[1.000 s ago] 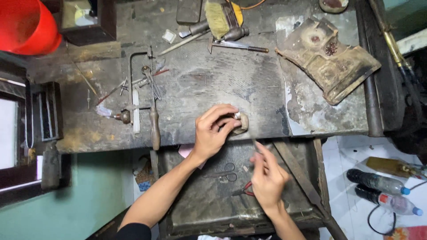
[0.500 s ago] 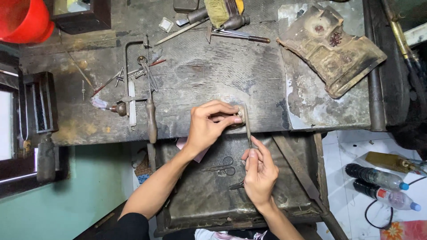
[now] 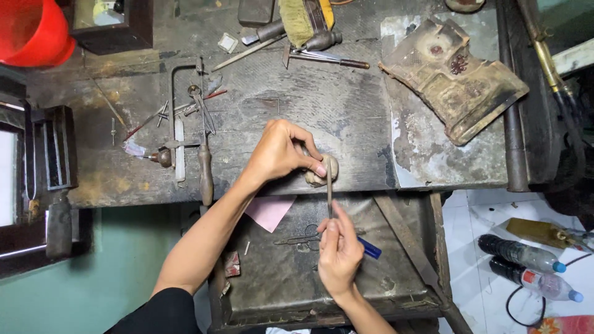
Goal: Polishing and refining a small jewelry component using a hand probe and a rotary tool at a workbench.
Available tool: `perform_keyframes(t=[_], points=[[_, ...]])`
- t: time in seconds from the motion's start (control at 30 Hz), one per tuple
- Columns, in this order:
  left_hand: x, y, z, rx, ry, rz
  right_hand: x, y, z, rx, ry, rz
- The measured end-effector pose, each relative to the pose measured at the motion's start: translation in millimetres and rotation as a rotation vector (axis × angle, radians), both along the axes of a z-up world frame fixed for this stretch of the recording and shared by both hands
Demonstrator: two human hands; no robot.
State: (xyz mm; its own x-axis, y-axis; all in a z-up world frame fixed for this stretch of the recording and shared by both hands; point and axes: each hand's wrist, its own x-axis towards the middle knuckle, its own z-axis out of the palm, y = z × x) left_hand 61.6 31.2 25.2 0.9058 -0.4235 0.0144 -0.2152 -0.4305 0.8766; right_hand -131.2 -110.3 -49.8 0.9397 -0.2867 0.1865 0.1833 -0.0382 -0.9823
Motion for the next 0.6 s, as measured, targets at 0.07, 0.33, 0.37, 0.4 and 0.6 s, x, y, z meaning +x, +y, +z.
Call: perform_keyframes(t=[0.07, 0.33, 0.37, 0.4, 0.6], points=[[-2, 0, 0, -0.070, 0.104, 0.014, -5, 6, 2, -0.063, 0.156, -0.027], [-5, 0, -6, -0.183, 0.113, 0.056, 35, 0, 16, -0.344, -0.130, 0.042], [-3, 0, -11, -0.189, 0.090, 0.054, 47, -1, 27, -0.348, -0.127, 0.014], [-4, 0, -11, -0.190, 0.091, 0.054, 44, -1, 29, -0.349, -0.126, 0.015], [-1, 2, -15, -0.233, 0.058, 0.035, 0, 8, 1, -0.373, -0.055, -0.018]])
